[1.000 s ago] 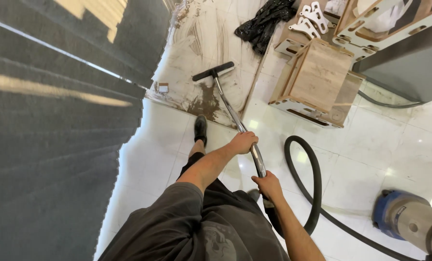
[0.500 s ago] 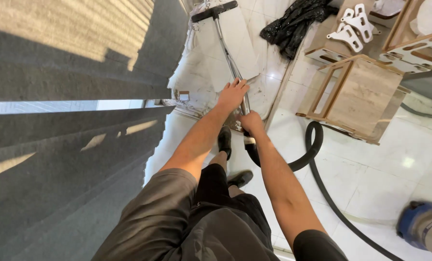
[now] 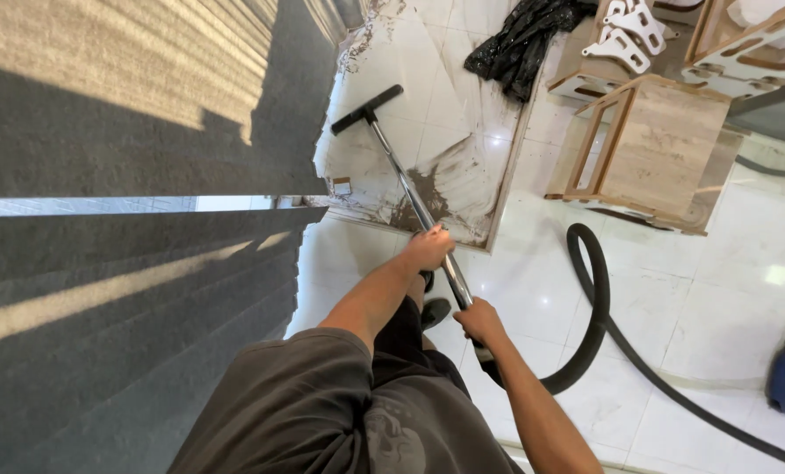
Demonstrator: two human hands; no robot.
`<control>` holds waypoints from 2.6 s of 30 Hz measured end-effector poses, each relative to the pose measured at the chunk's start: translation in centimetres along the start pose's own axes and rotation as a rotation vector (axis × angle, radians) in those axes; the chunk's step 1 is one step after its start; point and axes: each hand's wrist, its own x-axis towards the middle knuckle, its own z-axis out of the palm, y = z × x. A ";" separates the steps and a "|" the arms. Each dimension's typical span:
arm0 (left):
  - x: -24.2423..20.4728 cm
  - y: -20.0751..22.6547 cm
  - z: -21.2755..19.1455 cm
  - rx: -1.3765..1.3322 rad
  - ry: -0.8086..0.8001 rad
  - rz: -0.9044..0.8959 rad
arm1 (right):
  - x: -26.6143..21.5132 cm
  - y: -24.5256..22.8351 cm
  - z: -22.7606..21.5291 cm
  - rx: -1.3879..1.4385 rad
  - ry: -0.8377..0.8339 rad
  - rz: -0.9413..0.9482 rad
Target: Vacuum sawdust and debris from the workshop floor using a shop vacuum.
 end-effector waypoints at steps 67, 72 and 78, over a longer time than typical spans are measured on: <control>-10.8 -5.2 -2.0 -0.041 -0.520 0.053 | -4.9 -4.0 13.2 0.001 0.030 0.021; -11.8 6.6 -3.0 -0.421 -0.699 -0.054 | -10.9 5.4 12.9 -0.027 0.014 0.210; -8.8 16.8 -11.3 -0.568 -0.974 0.085 | -22.7 5.0 10.4 0.099 0.058 0.497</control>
